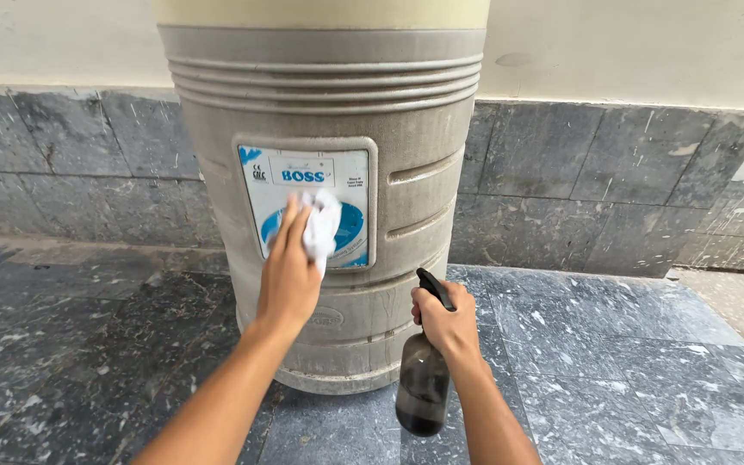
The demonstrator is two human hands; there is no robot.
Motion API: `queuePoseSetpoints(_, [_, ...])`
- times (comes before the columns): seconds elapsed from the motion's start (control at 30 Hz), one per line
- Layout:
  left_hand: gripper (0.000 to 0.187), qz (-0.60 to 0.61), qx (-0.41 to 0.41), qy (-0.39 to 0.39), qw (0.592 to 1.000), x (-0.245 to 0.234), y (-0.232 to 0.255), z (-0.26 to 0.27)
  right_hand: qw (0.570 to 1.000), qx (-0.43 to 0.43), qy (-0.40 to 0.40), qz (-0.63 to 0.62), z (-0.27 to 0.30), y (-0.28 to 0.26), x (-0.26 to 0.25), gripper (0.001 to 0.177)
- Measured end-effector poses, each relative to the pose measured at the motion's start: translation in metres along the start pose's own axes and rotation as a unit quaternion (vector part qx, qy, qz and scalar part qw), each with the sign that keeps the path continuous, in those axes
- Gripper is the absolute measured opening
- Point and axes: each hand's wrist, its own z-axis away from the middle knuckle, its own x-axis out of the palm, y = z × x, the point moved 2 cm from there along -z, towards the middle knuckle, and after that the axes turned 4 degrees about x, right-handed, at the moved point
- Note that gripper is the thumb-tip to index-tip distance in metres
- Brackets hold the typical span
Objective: The person wipes down the exterior and interior of a top-loading washing machine with a cloth and a spray bottle.
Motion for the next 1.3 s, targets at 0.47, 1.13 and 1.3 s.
queuePoseSetpoints(0.47, [0.042, 0.472, -0.501, 0.084, 0.72, 0.058, -0.089, 0.112, 0.998, 0.034, -0.05, 0.029, 0.019, 0.055, 0.038, 0.031])
queuePoseSetpoints(1.13, [0.052, 0.516, -0.477, 0.048, 0.71, 0.028, -0.063, 0.152, 0.993, 0.035, -0.071, 0.083, 0.031, 0.086, 0.038, 0.032])
queuePoseSetpoints(1.3, [0.055, 0.471, -0.514, 0.051, 0.715, 0.02, -0.071, 0.166, 0.991, 0.068, -0.11, 0.029, 0.038, 0.132, 0.043, 0.024])
